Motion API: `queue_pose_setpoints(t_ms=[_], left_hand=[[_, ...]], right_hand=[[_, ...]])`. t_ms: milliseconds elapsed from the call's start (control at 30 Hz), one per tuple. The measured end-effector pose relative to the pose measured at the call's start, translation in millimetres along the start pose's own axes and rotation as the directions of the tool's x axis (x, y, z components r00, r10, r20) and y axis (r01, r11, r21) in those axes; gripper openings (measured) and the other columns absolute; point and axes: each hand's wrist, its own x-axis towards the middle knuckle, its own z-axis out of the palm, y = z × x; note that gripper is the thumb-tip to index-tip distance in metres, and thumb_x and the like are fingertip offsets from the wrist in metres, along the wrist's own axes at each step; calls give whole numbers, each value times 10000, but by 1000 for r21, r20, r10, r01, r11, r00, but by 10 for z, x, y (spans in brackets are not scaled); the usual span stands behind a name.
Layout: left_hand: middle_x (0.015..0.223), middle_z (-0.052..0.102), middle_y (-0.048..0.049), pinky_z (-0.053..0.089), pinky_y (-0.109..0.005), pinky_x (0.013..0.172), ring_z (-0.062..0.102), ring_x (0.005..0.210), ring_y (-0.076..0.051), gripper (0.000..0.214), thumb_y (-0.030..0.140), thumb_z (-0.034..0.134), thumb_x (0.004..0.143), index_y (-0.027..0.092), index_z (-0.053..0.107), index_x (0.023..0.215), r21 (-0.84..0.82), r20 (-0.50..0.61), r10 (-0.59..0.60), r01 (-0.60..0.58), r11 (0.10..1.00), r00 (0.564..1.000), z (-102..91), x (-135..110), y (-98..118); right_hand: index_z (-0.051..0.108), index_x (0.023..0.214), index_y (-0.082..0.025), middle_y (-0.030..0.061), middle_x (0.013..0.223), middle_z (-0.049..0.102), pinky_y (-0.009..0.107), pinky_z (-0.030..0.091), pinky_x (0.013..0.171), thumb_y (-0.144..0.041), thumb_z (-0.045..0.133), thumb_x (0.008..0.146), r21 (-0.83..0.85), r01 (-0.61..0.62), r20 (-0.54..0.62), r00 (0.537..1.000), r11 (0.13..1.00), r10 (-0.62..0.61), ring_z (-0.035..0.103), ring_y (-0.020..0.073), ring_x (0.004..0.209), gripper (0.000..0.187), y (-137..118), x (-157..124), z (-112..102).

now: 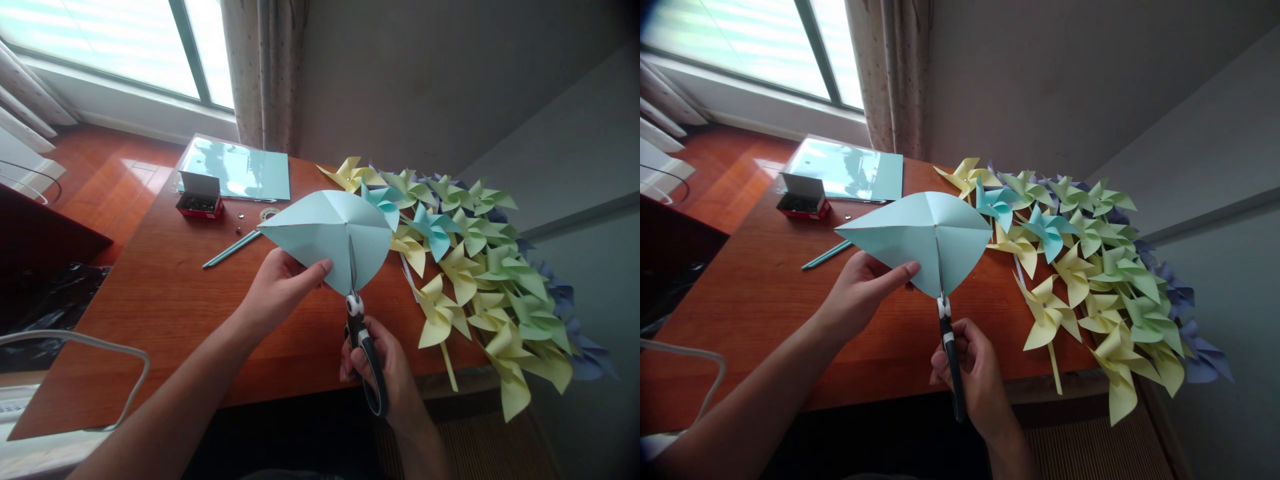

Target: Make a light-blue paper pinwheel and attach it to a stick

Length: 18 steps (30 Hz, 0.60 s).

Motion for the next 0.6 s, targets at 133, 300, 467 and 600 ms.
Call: queue_pose_setpoints(t_ms=[133,300,467,600], left_hand=[[647,667,6,487,-214,548,594,579,-109,148,211,799,775,140,675,735,-42,-167,85,-93,995,982,-43,31,0],[677,643,-6,482,-225,537,584,586,-114,139,204,786,741,131,669,762,-232,-283,50,-119,965,958,-50,78,58],[661,611,-3,468,-222,527,572,584,-117,111,180,766,717,146,661,728,-316,-254,-33,-51,947,967,-51,86,100],[620,633,-21,469,-248,492,572,532,-140,124,209,781,665,143,677,679,-281,-40,-174,156,947,984,-45,50,122]], right_hand=[[535,929,-196,-30,728,599,223,454,576,-562,802,778,-51,-49,78,996,997,53,591,106,604,477,-7,-53,-71],[556,934,-200,-25,746,630,221,450,618,-514,884,694,-199,-72,135,986,977,100,584,113,665,513,-29,-163,-261],[587,949,-209,-1,776,691,232,479,630,-487,891,693,-178,-1,30,1000,984,7,614,129,682,486,-30,-162,-422],[627,1003,-205,72,935,746,281,524,655,-490,761,837,-85,133,-158,977,987,-146,689,185,766,357,-7,-44,-505]])
